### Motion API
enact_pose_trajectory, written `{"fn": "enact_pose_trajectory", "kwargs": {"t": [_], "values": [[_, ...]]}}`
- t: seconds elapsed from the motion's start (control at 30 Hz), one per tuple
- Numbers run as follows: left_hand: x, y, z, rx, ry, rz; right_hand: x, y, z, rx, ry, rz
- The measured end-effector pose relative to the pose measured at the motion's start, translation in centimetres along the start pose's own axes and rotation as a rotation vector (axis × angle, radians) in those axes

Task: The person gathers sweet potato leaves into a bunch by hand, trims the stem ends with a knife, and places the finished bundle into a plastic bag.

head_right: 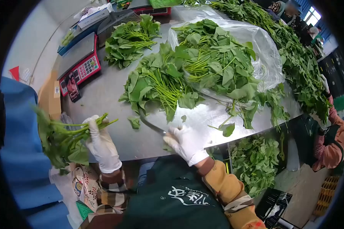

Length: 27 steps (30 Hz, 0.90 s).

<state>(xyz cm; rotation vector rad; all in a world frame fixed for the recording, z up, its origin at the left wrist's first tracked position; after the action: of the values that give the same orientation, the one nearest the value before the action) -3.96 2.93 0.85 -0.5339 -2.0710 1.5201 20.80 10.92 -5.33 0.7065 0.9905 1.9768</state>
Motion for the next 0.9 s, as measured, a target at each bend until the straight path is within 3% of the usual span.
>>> {"fn": "enact_pose_trajectory", "kwargs": {"t": [0.17, 0.3, 0.5, 0.57, 0.63, 0.7, 0.77, 0.83, 0.9], "values": [[-0.1, 1.2, -0.3, -0.277, 0.136, 0.249, 7.0, -0.1, 2.0, 0.016, -0.306, 0.126], [-2.9, 2.2, -1.8, -0.258, 0.178, 0.340, 11.1, -2.5, 1.3, -0.395, -0.166, 0.123], [-3.2, 2.8, -1.2, -0.212, 0.149, 0.382, 13.6, -4.2, 1.5, -0.302, -0.006, 0.016], [-3.0, 3.0, -0.8, -0.195, 0.128, 0.368, 14.4, -3.3, 3.7, 0.305, 0.050, -0.189], [-3.0, 3.2, -0.4, -0.183, 0.096, 0.399, 14.2, -0.2, 6.4, 0.887, -0.069, -0.371], [-3.0, 3.9, -0.3, -0.175, 0.080, 0.444, 13.9, -1.3, 8.7, 0.916, 0.008, -0.359], [-3.2, 4.6, -0.8, -0.292, 0.025, 0.478, 13.1, -3.8, 10.2, 0.331, -0.012, -0.415], [-3.1, 3.8, -1.5, -0.275, 0.033, 0.501, 11.8, -2.3, 11.4, 0.737, -0.149, -0.421], [-3.3, 4.0, -1.6, -0.250, 0.051, 0.495, 11.3, 0.3, 12.4, 1.282, -0.281, -0.201]]}}
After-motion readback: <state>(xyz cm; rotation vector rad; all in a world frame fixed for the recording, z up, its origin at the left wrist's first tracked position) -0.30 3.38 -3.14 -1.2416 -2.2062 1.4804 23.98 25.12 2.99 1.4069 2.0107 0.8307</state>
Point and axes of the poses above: each hand's wrist, its own x-axis towards the middle knuckle, its own z-axis out of the back of the hand, y = z × x, the point moved 5 cm from there along x, towards the middle knuckle, and after that the axes turned 13 degrees about x, right-handed, at the moved point
